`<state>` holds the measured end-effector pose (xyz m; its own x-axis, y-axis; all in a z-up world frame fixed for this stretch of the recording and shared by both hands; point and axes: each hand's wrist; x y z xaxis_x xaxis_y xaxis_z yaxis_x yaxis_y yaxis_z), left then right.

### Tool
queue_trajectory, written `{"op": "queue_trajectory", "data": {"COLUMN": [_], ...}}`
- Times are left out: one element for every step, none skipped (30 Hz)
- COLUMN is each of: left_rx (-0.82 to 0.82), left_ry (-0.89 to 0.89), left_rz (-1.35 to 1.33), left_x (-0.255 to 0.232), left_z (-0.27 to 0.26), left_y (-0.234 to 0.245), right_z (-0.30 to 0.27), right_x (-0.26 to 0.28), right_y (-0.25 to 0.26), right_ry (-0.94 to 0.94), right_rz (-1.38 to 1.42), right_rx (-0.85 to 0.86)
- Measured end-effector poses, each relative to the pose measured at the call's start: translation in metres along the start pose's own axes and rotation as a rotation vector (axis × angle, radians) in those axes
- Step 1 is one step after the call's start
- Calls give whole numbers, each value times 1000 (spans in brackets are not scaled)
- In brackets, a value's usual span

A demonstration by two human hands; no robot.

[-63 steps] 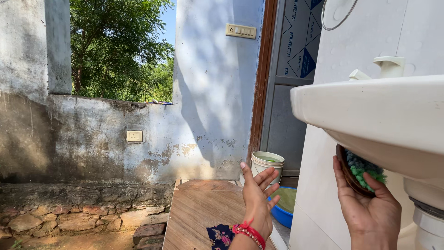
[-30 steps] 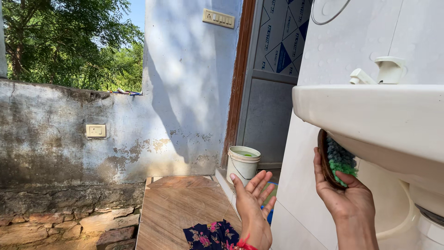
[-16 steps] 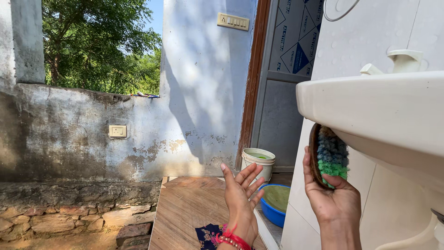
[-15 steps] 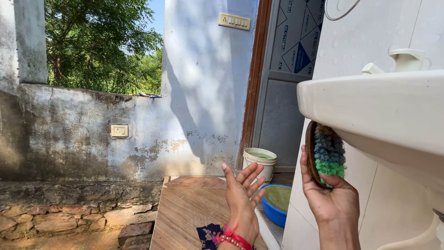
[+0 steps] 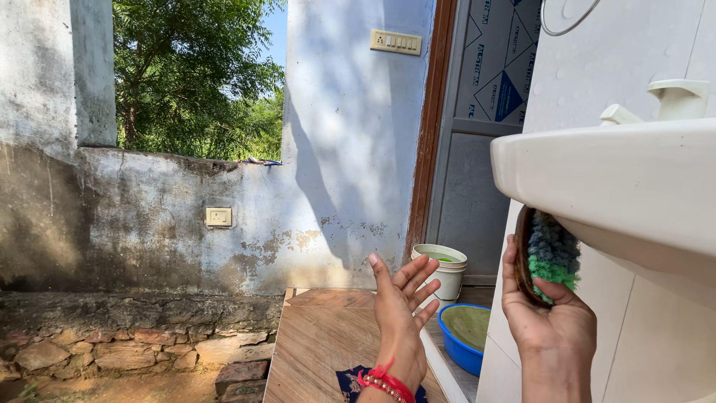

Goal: The person scrubs the underside and outer edges of a wall-mounted sink using a small brush, reaching around the drainage pipe and mounting brackets.

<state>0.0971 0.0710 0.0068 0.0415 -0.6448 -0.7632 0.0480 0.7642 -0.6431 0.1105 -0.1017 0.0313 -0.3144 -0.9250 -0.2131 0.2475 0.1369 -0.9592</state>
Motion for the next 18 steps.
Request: {"op": "queue_trajectory", "data": {"left_rx": [18, 37, 56, 66, 76, 86, 93, 99, 105, 104, 102, 100, 110, 119, 129, 132, 135, 137], "left_ry": [-9, -15, -21, -32, -43, -55, -64, -71, -77, -73, -69, -65, -67, -67, -67, -69, -70, -73], "left_rz": [10, 18, 26, 38, 49, 62, 72, 84, 95, 103, 111, 117, 107, 98, 88, 87, 85, 85], "left_x": [-2, -2, -3, -4, -5, -6, -8, -8, -7, -7, -6, -4, -2, -1, 1, 3, 4, 3], "left_z": [0, -1, -3, -4, -5, -7, -8, -9, -10, -10, -9, -9, -7, -5, -4, -4, -4, -5], "left_y": [-2, -5, -7, -9, -11, -12, -14, -16, -18, -20, -21, -23, -24, -26, -27, -28, -30, -31], "right_z": [-2, -4, -6, -7, -7, -7, -7, -6, -4, -3, -3, -2, -1, -2, -3, -5, -8, -11], "right_x": [-4, -5, -1, 5, 11, 16, 24, 30, 34, 35, 35, 33, 28, 23, 19, 14, 11, 12], "right_y": [0, -1, -3, -6, -9, -11, -11, -11, -9, -8, -7, -7, -7, -7, -8, -9, -11, -13], "right_ry": [-29, -56, -46, -34, -22, 4, 31, 58, 73, 86, 98, 95, 92, 91, 83, 73, 62, 38], "right_rz": [-3, -8, 2, 14, 26, 54, 83, 111, 106, 101, 96, 84, 71, 58, 26, -5, -36, -19], "right_rx": [22, 43, 14, -15, -43, -55, -66, -80, -70, -61, -51, -48, -45, -43, -42, -40, -39, -46]}}
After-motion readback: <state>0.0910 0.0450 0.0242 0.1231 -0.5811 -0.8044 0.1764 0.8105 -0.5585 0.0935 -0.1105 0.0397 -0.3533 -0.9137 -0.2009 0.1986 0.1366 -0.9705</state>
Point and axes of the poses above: each hand's wrist, its own z-axis towards the middle knuckle, its own y-axis out of the back of the hand, x = y × z, and after that the axes turned 7 degrees about y, right-handed
